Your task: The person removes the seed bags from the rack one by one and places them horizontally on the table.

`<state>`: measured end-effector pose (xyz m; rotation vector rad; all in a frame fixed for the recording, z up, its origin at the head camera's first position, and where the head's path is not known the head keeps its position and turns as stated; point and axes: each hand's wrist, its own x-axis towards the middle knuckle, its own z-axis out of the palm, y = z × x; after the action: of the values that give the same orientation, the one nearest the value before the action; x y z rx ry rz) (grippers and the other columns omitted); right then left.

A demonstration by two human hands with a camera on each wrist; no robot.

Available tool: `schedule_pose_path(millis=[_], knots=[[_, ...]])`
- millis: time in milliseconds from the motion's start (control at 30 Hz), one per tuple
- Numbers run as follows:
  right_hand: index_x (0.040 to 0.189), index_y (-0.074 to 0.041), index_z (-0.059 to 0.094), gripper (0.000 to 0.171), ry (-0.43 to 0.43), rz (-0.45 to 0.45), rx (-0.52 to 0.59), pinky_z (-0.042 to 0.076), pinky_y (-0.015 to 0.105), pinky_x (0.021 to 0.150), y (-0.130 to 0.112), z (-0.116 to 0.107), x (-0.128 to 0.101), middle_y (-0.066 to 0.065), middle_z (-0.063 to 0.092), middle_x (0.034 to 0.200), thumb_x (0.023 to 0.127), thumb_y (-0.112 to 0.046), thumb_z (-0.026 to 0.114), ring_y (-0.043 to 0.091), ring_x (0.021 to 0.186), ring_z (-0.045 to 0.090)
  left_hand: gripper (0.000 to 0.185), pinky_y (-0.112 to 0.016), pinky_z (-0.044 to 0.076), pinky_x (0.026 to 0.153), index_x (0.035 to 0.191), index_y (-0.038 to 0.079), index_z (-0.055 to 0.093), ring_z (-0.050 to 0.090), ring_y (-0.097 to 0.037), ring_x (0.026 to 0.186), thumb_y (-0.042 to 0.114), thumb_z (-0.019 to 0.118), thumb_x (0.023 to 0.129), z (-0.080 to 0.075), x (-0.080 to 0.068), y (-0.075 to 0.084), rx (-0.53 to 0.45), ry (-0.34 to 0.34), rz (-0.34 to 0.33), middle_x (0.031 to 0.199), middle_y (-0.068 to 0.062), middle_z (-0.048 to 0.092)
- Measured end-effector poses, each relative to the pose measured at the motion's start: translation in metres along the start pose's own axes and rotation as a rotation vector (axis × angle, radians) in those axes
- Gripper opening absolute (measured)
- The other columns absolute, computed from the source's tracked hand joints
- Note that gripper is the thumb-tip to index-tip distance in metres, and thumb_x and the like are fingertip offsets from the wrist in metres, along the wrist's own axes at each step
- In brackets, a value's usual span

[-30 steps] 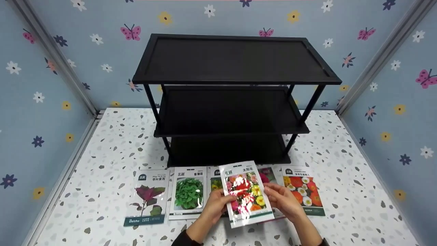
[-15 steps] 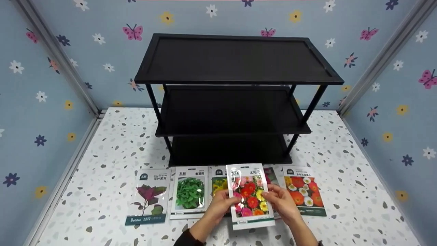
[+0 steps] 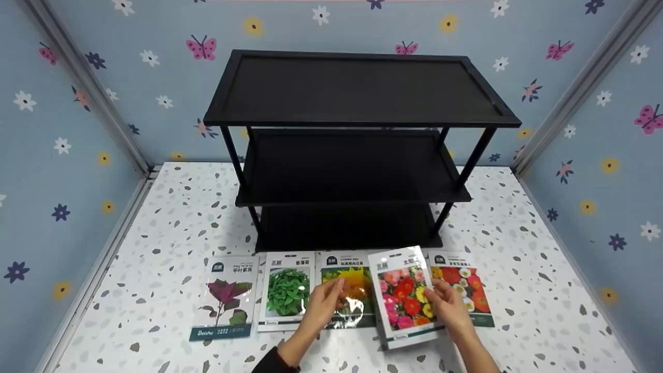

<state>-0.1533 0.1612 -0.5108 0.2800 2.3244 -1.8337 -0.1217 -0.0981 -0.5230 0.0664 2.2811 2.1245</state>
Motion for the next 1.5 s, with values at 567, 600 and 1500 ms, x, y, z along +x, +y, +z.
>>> schedule_pose_path(millis=[567,600,1500], knots=[[0.123,0.013,0.04,0.041,0.181,-0.023,-0.373,0.041,0.015,0.063,0.01,-0.085,0.011,0.033,0.049,0.112,0.09,-0.01,0.046,0.022,0.085,0.054,0.059,-0.052,0.024,0.1,0.134,-0.003,0.031,0.024,-0.04,0.125,0.037,0.043,0.093,-0.049,-0.002,-0.018,0.638,0.112,0.159,0.139,-0.025,0.024],[0.123,0.013,0.039,0.041,0.19,-0.017,-0.385,0.04,0.014,0.063,0.01,-0.09,0.012,0.033,0.049,0.111,0.09,-0.01,0.046,0.02,0.083,0.053,0.061,-0.053,0.022,0.1,0.135,-0.002,0.03,0.021,-0.04,0.126,0.039,0.043,0.092,-0.052,-0.002,-0.019,0.668,0.121,0.158,0.139,-0.024,0.023],[0.122,0.016,0.039,0.044,0.444,0.075,-0.571,0.036,0.049,0.087,0.031,-0.181,0.055,0.039,0.041,0.115,0.085,-0.009,0.038,0.046,0.105,0.041,0.078,-0.063,0.011,0.098,0.139,0.005,0.025,0.009,-0.038,0.13,0.053,0.051,0.082,-0.102,0.002,-0.026,1.111,0.183,0.213,0.145,-0.017,0.013]])
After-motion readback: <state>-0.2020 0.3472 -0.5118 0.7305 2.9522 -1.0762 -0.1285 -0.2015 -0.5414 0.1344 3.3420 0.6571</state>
